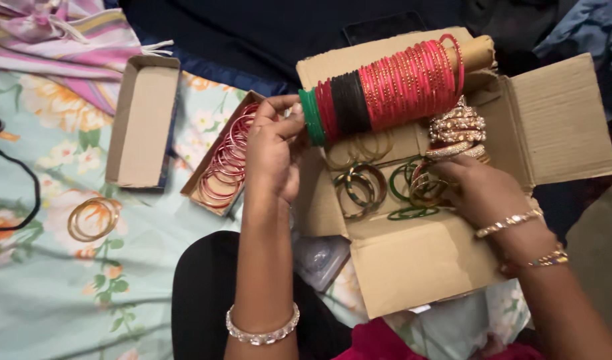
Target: The person unboxes and organizes various colorful bangles from a cardboard box, placing them onto a wooden rod by hand.
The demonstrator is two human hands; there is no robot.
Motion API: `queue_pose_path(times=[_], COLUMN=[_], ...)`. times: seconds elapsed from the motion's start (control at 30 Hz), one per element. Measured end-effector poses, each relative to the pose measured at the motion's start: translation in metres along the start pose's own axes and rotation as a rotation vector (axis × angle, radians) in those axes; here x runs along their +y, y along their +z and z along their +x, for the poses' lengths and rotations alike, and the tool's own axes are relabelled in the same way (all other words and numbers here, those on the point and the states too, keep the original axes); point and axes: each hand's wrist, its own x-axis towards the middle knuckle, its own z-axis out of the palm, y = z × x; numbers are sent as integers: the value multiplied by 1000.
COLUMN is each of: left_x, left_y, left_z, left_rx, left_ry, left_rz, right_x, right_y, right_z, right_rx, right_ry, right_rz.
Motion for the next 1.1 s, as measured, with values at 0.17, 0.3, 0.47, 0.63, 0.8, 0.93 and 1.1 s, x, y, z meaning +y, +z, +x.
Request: queue_pose_path(times=[0.17, 0.3, 0.47, 0.63, 0.8, 0.93, 1.1], left_x=[-7, -6, -6, 6, 9, 7, 9], left_y=[3, 2, -1, -3, -7, -11, -11], left_z=[7, 17, 21, 15, 16, 20, 20], left_rx=[-49, -68, -57, -11, -8, 9, 7], left_ry=[48, 52, 65, 44, 14, 29, 28], left_rz=[-12, -1, 53, 84, 49, 83, 72], right_x=[2, -4, -3, -9, -11, -1, 5], right_y=[22, 33, 46, 52, 48, 40, 32], right_z=[35, 62, 75, 80, 66, 64, 61], right_rx=[-168, -368, -346, -311, -90, 29, 132], right_ry=[-122, -150, -199, -220, -310, -333, -380], right_rz=[-186, -416, -420, -410, -231, -148, -142])
